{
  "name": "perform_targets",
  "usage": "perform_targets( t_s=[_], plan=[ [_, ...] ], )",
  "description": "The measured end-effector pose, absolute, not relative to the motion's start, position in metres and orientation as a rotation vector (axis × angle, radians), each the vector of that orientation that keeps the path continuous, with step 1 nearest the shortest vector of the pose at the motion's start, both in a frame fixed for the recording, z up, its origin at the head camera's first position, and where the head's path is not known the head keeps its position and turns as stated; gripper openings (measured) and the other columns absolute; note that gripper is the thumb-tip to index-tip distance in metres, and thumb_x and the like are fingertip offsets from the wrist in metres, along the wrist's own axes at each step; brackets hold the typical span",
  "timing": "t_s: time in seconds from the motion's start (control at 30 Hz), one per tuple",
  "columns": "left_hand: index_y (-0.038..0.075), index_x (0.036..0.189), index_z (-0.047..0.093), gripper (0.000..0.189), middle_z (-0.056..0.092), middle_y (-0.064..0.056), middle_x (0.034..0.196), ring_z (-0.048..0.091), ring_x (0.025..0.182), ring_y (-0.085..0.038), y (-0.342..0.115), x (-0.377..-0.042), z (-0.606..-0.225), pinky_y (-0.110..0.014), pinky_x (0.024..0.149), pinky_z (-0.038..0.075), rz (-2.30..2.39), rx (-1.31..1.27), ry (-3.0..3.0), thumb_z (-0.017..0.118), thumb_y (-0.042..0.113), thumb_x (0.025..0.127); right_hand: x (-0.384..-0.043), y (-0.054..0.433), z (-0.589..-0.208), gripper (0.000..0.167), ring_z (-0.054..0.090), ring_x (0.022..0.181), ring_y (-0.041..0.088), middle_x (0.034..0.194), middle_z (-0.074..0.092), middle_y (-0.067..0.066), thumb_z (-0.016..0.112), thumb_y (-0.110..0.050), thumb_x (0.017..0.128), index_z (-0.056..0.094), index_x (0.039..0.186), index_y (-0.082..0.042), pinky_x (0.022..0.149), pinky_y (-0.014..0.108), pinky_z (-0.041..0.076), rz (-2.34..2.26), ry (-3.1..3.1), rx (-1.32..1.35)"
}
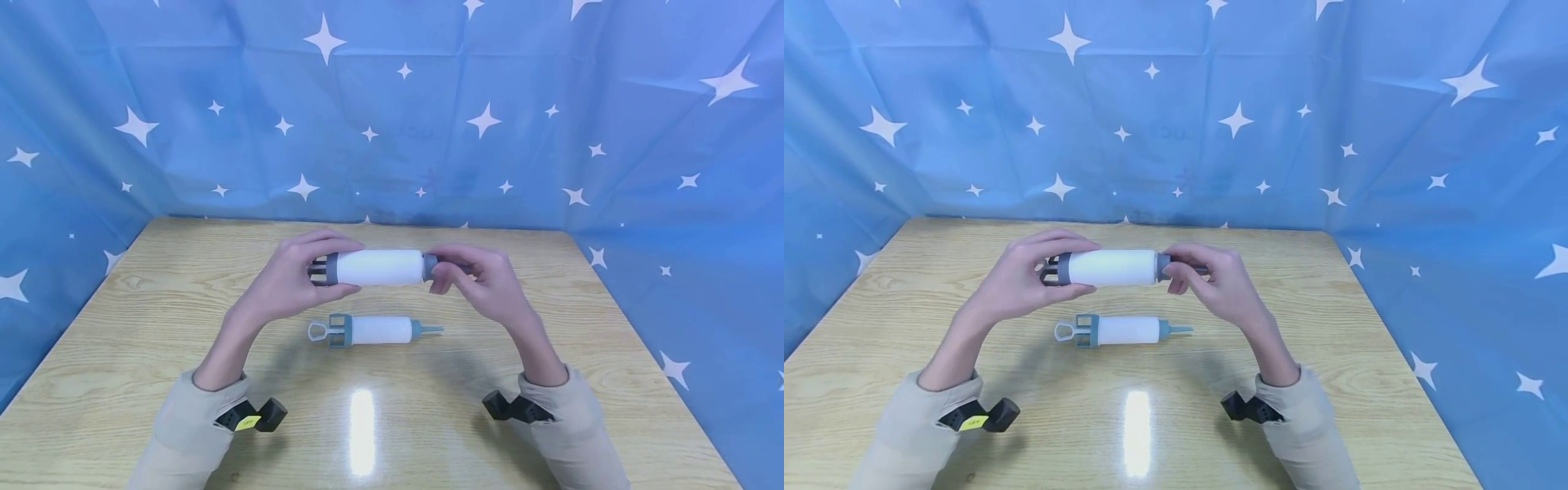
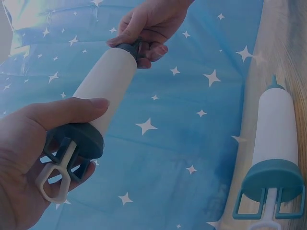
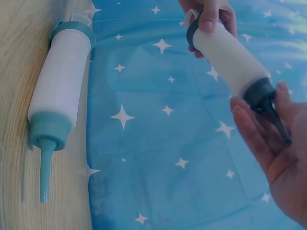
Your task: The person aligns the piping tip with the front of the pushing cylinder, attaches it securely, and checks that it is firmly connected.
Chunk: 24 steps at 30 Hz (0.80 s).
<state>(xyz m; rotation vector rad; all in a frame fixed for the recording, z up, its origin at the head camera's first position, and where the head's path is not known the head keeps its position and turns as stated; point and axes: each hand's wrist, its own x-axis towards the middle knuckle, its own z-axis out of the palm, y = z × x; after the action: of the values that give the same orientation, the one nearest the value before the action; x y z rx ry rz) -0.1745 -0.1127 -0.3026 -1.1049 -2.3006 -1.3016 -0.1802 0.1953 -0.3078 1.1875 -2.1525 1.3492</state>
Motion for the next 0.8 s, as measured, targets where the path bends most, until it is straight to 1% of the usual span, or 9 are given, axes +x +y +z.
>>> perform_targets(
  t_s=[0.13,0.23,0.3,0.43,0.53,0.67,0.8],
  plan=[
    [0.007,0.119,0.073,0.045,0.067,-0.009,0.123,0.066,0.099,-0.024,-0.1121,-0.1738,-0.3020,-0.029,0.073,0.061,-1.309,-1.095,-2.302,0.088,0.003,0.076,-0.1809,0.1917,-0.3071,0.023,0.072,0.073,0.013,0.094,0.073,0.018,0.069,0.010,0.090,0.067,0.112,0.009,0.067,0.025,0.059,1.382,-2.052,1.176],
    [0.008,0.119,0.073,0.046,0.067,-0.009,0.124,0.066,0.101,-0.025,-0.1127,-0.1737,-0.3015,-0.031,0.074,0.061,-1.303,-1.072,-2.308,0.089,0.004,0.076,-0.1810,0.1882,-0.3058,0.022,0.072,0.078,0.015,0.095,0.072,0.021,0.071,0.011,0.088,0.065,0.109,0.012,0.069,0.028,0.060,1.438,-1.973,1.201],
    [0.009,0.119,0.074,0.048,0.068,-0.008,0.124,0.065,0.103,-0.025,-0.1136,-0.1737,-0.3009,-0.034,0.077,0.061,-1.288,-1.050,-2.309,0.090,0.005,0.075,-0.1804,0.1868,-0.3050,0.025,0.072,0.083,0.016,0.097,0.071,0.021,0.073,0.012,0.085,0.065,0.108,0.012,0.072,0.030,0.060,1.460,-1.949,1.224],
    [0.010,0.119,0.074,0.049,0.069,-0.007,0.123,0.065,0.107,-0.024,-0.1166,-0.1742,-0.3001,-0.041,0.084,0.056,-1.256,-1.015,-2.302,0.091,0.007,0.073,-0.1792,0.1868,-0.3033,0.042,0.072,0.092,0.019,0.106,0.069,0.023,0.074,0.024,0.076,0.063,0.115,0.014,0.078,0.034,0.060,1.484,-1.970,1.274],
    [0.010,0.118,0.074,0.049,0.069,-0.007,0.122,0.065,0.108,-0.023,-0.1180,-0.1743,-0.2996,-0.042,0.084,0.055,-1.246,-1.009,-2.298,0.091,0.008,0.073,-0.1792,0.1884,-0.3028,0.051,0.071,0.095,0.019,0.110,0.068,0.024,0.071,0.032,0.071,0.062,0.118,0.014,0.079,0.035,0.060,1.467,-2.010,1.285],
    [0.010,0.119,0.074,0.048,0.069,-0.007,0.123,0.064,0.106,-0.023,-0.1181,-0.1739,-0.2993,-0.040,0.080,0.058,-1.258,-1.028,-2.299,0.090,0.007,0.073,-0.1785,0.1910,-0.3033,0.046,0.072,0.094,0.017,0.109,0.070,0.023,0.072,0.027,0.075,0.065,0.118,0.012,0.078,0.033,0.060,1.423,-2.058,1.252],
    [0.009,0.119,0.074,0.047,0.068,-0.007,0.124,0.064,0.105,-0.024,-0.1168,-0.1732,-0.2991,-0.036,0.077,0.060,-1.286,-1.048,-2.311,0.089,0.006,0.075,-0.1771,0.1935,-0.3036,0.030,0.074,0.083,0.016,0.100,0.073,0.020,0.073,0.015,0.083,0.068,0.113,0.011,0.073,0.031,0.061,1.403,-2.088,1.237]
  ],
)
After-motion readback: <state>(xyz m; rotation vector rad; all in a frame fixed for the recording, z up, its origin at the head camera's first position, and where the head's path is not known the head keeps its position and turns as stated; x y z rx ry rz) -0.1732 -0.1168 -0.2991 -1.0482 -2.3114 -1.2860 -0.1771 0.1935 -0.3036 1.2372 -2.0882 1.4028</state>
